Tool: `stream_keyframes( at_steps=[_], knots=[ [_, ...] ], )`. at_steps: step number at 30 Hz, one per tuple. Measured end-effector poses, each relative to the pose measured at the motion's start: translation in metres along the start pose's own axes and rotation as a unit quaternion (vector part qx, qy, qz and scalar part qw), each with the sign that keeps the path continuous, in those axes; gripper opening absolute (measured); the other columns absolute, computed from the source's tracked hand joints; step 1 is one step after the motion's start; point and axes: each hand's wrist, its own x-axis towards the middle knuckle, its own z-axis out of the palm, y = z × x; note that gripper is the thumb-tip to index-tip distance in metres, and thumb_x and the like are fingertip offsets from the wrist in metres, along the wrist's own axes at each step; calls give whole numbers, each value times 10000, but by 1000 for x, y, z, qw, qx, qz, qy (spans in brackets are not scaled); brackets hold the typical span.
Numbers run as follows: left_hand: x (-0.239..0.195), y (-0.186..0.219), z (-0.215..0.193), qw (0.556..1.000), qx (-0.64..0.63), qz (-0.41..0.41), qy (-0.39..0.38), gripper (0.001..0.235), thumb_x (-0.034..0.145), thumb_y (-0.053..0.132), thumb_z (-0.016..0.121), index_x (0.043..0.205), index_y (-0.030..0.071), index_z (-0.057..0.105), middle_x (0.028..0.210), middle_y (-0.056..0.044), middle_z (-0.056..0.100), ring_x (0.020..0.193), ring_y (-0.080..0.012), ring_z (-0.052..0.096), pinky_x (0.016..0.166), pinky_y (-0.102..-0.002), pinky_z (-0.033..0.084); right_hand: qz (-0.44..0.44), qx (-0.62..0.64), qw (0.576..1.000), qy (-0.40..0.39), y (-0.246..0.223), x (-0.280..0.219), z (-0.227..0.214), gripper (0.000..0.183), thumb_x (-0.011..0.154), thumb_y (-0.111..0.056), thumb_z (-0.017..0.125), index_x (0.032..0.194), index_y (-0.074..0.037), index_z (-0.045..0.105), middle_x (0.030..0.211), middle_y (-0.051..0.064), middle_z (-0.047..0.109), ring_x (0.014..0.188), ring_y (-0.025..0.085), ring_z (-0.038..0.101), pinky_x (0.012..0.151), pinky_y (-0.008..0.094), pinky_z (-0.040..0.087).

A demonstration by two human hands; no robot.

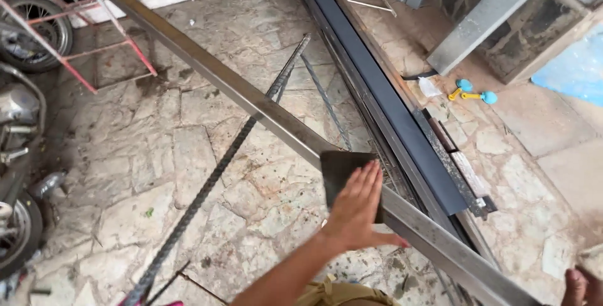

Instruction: Sanding the surface of a long metal beam using a sanding block and wiping it down with a cloth.

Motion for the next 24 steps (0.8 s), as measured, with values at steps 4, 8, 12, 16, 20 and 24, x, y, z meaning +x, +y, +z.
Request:
stream_keyframes(
  at_steps=[4, 8, 12, 16, 20, 24],
  knots=[
    [-2, -89, -42, 958, -158, -239, 16, 948, 712, 570, 587, 1388, 39, 187, 1448, -125, 190, 1329, -271, 199, 1086, -356, 250, -48, 33, 998, -14, -53, -10, -12, 457, 1344, -216, 539, 1543, 190, 603, 1268, 390, 620, 1175, 486, 584, 975, 513, 449],
    [22, -105, -44, 944, -36, -327, -21, 1214, 896, 768, 520, 1543, -108, -16, 1647, -290, -29, 1522, -403, 10, 1260, -460, 73, -36, -12, 998, -45, -123, -11, -33, 395, 1288, -127, 539, 1549, 155, 634, 1248, 385, 683, 1165, 482, 649, 931, 563, 509],
    [17, -18, 19, 979, 91, -179, -18, 1061, 925, 597, 602, 1495, -179, 158, 1613, -330, 135, 1449, -460, 222, 1233, -538, 160, -87, -119, 988, -33, -124, -13, -38, 493, 1331, -364, 514, 1560, 20, 722, 1205, 239, 763, 1029, 366, 727, 805, 397, 541],
    [-4, 20, -2, 988, -109, -62, -94, 1241, 750, 870, 145, 1557, -49, -65, 1665, -200, -106, 1544, -307, -87, 1253, -432, -58, -98, -156, 981, -58, -136, -12, -44, 531, 1323, -406, 464, 1571, -12, 721, 1127, 186, 776, 1006, 313, 738, 794, 348, 535],
    [7, 6, 4, 991, -42, -129, 7, 1078, 880, 797, 40, 1561, -34, -51, 1657, -221, -97, 1543, -309, -39, 1263, -451, -10, -110, -122, 984, -69, -140, -11, -46, 565, 1306, -374, 447, 1601, 56, 665, 1241, 202, 766, 960, 346, 728, 725, 364, 524],
    [39, -13, 32, 980, 18, -172, 96, 1130, 899, 826, 233, 1545, -100, 177, 1634, -258, 197, 1539, -331, 153, 1256, -459, 70, -106, -190, 974, -58, -127, -7, -46, 577, 1309, -459, 427, 1556, -34, 728, 1265, 117, 783, 960, 294, 744, 744, 317, 519]
  ],
)
